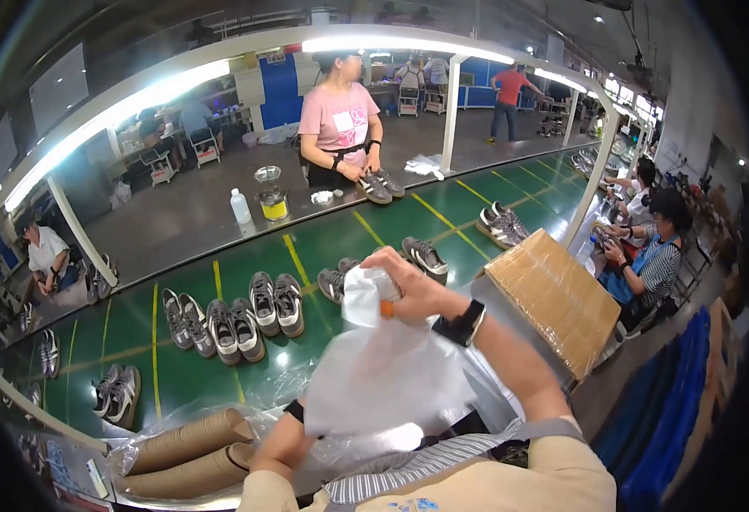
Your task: Wrapping shoes in tissue paper and placing them on a conveyor belt.
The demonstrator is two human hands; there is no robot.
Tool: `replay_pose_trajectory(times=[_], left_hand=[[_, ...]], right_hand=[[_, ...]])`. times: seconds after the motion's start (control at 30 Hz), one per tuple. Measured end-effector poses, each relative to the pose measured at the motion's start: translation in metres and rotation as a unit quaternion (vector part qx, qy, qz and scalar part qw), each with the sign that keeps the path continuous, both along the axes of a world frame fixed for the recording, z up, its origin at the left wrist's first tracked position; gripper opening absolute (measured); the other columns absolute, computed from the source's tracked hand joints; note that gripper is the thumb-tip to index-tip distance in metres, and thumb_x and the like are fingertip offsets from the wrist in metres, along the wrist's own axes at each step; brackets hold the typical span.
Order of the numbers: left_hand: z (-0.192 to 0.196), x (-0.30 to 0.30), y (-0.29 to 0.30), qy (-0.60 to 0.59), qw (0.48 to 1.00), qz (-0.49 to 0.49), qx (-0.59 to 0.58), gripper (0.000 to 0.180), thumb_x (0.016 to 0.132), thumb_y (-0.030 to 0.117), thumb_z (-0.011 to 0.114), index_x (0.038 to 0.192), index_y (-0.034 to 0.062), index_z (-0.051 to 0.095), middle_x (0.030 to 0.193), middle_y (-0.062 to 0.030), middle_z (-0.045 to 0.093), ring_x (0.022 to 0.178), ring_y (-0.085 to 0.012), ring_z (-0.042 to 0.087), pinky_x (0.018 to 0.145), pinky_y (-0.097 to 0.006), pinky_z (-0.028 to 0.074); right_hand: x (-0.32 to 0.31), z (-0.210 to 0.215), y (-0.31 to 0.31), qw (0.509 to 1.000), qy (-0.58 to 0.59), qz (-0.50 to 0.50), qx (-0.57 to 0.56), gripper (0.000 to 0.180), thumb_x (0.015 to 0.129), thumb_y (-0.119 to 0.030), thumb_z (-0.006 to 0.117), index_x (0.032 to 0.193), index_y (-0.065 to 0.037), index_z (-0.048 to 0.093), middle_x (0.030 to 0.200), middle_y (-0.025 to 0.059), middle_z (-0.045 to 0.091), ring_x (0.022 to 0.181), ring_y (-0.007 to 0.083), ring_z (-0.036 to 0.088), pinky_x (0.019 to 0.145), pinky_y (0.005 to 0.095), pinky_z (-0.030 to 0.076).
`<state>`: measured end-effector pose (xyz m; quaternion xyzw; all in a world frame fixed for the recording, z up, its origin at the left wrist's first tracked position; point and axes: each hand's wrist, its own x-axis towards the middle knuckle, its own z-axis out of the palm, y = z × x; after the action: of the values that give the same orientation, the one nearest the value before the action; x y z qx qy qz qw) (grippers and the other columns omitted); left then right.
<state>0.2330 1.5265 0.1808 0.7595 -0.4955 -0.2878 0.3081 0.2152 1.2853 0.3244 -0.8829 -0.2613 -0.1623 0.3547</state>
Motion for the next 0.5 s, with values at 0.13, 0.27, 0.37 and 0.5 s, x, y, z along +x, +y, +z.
replay_pose_trajectory(times=[0.13, 0.27, 0.37, 0.5], left_hand=[[0.025, 0.005, -0.042, -0.129, 0.967, -0.190, 0.114, 0.071, 0.085, 0.032, 0.069, 0.136, -0.0052, 0.036, 0.126, -0.0223, 0.054, 0.112, -0.0341, 0.054, 0.096, -0.038, 0.043], [-0.018, -0.050, -0.057, -0.009, 0.961, -0.271, -0.049, 0.081, 0.090, 0.039, 0.061, 0.145, -0.0044, 0.020, 0.140, -0.0195, 0.043, 0.128, -0.0326, 0.042, 0.107, -0.039, 0.034], [-0.027, -0.044, -0.081, 0.483, 0.814, -0.011, -0.321, 0.077, 0.092, 0.054, 0.051, 0.143, 0.0013, 0.026, 0.138, -0.0110, 0.045, 0.130, -0.0250, 0.040, 0.111, -0.039, 0.028], [0.036, -0.002, -0.066, 0.661, 0.540, 0.152, -0.499, 0.046, 0.095, 0.029, 0.051, 0.135, 0.0075, 0.041, 0.134, -0.0068, 0.050, 0.121, -0.0240, 0.051, 0.102, -0.045, 0.043]], right_hand=[[0.028, 0.007, 0.026, 0.974, -0.190, -0.034, -0.116, 0.048, 0.057, 0.009, 0.062, 0.102, -0.003, 0.050, 0.101, 0.0170, 0.044, 0.094, 0.0380, 0.050, 0.081, 0.0399, 0.045], [0.017, 0.025, 0.056, 0.949, -0.268, -0.157, 0.053, 0.045, 0.058, 0.005, 0.064, 0.098, -0.004, 0.047, 0.098, 0.0160, 0.046, 0.088, 0.0370, 0.051, 0.075, 0.0395, 0.044], [0.006, 0.012, 0.085, 0.920, -0.314, -0.199, 0.124, 0.047, 0.056, 0.003, 0.067, 0.098, -0.005, 0.048, 0.096, 0.0166, 0.048, 0.086, 0.0352, 0.053, 0.074, 0.0395, 0.045], [-0.014, -0.020, 0.089, 0.872, -0.336, -0.253, 0.250, 0.048, 0.056, 0.003, 0.068, 0.096, -0.005, 0.044, 0.098, 0.0142, 0.049, 0.089, 0.0252, 0.053, 0.080, 0.0349, 0.046]])
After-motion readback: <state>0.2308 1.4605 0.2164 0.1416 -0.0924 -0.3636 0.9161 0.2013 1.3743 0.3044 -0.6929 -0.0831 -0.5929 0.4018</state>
